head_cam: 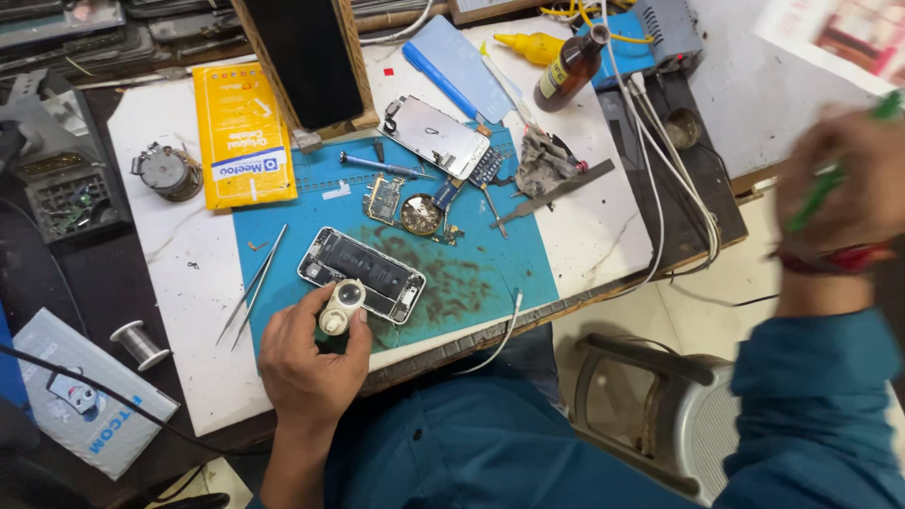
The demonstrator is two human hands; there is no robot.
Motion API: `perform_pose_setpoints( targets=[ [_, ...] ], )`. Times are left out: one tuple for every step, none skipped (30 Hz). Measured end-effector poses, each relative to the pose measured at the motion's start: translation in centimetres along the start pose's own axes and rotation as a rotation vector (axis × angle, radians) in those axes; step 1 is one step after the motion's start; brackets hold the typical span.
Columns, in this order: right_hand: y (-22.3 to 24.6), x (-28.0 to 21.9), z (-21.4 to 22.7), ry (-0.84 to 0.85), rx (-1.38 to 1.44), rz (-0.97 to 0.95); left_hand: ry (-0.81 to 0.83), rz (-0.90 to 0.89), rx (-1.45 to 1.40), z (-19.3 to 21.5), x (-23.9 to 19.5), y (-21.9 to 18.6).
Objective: The person uses a green screwdriver to unscrew and remove components from a disassembled smartphone on a blue mat. They then use a magnifying glass to inspect the internal parts while continuing to manipulate the device with the screwdriver.
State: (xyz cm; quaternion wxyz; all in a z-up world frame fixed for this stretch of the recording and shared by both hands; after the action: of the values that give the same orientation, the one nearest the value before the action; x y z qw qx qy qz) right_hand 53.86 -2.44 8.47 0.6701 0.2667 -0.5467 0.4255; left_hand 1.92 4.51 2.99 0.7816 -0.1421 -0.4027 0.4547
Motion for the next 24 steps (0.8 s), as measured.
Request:
perform_pose_setpoints(
  targets=[
    [0.1,-0.4,-0.2,-0.013,-0.014,0.013,-0.002,-0.006,-0.001,0.0,0.1,0.0],
    [0.2,-0.9,-0.3,-0.027,-0.028,0.023,-0.005,-0.012,-0.002,-0.1,0.1,0.0],
    [0.6,-1.4,-0.5,-0.041,-0.041,0.041,-0.002,-0.015,0.0,0.0,0.0,0.0],
    [0.8,-1.8,-0.6,-0.058,-0.069,0.053,-0.002,-0.024,0.004,0.0,-0.1,-0.1],
    [1.2,-1.8,-0.9,-0.056,-0.089,0.057,-0.005,-0.033,0.01,0.0,-0.1,-0.1],
    [1.4,-1.6,-1.4,-0.044,-0.099,0.049,-0.009,-0.043,0.017,0.2,-0.1,-0.2],
    [1.0,-1.1,-1.4,0.036,-0.07,0.023,-0.009,-0.038,0.024,0.2,0.0,-0.2],
    [0.8,-0.7,-1.6,0.114,-0.041,-0.009,-0.009,-0.033,0.031,0.2,0.0,-0.2],
    [-0.1,0.1,-1.1,0.291,0.154,-0.012,-0.008,-0.026,0.028,0.0,0.0,-0.2],
    [0.4,0.0,-1.0,0.392,0.281,-0.028,-0.008,-0.029,0.026,-0.1,0.1,-0.2],
    [0.9,-0.2,-0.7,0.499,0.412,-0.053,-0.006,-0.024,0.027,-0.1,0.0,-0.1],
    [2.1,-0.8,-0.5,0.531,0.471,-0.083,-0.005,-0.018,0.028,-0.1,-0.1,0.0],
    [3.3,-0.9,-0.5,0.56,0.537,-0.111,-0.004,-0.016,0.022,-0.2,-0.2,0.0],
    [5.2,-2.3,-0.1,0.677,0.532,-0.118,-0.003,-0.015,0.016,-0.2,-0.2,0.1],
    [7.2,-3.9,0.6,0.796,0.538,-0.12,-0.003,-0.01,0.02,0.0,-0.2,0.1],
    [9.0,-4.8,1.6,0.837,0.691,-0.133,-0.01,-0.022,0.021,0.0,-0.2,0.1],
    [11.1,-6.2,2.9,0.881,0.841,-0.152,-0.01,-0.035,0.023,0.0,-0.2,0.1],
    [12.6,-7.0,3.8,0.904,0.768,-0.087,-0.009,-0.048,0.024,0.0,-0.2,0.1],
    [13.9,-7.7,4.7,0.926,0.693,-0.024,-0.004,-0.051,0.023,-0.1,-0.2,0.1],
    [14.8,-8.1,5.4,0.969,0.681,-0.073,0.0,-0.053,0.022,-0.1,-0.2,0.1],
    [15.5,-8.4,6.1,1.008,0.667,-0.122,0.002,-0.058,0.02,-0.1,-0.2,0.1],
    [16.2,-8.5,6.4,1.047,0.652,-0.171,0.005,-0.057,0.021,0.0,-0.3,0.1],
    [16.6,-8.3,6.7,1.056,0.653,-0.197,0.007,-0.059,0.018,-0.1,-0.2,0.0],
    [16.9,-8.1,6.9,1.064,0.654,-0.223,0.008,-0.062,0.015,-0.1,-0.2,0.0]
  ],
)
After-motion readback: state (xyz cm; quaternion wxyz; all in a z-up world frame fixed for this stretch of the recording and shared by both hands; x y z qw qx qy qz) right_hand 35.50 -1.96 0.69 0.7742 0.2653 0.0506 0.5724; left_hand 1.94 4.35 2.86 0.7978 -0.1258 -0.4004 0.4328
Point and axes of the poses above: each hand's wrist, its own x-axis towards the middle knuckle, its own z-axis out of the back of the hand, y = z × x, the point moved 5 cm from there along x, towards the middle knuckle, and after that the axes turned 11 degrees about -z, right-handed, at the moved point
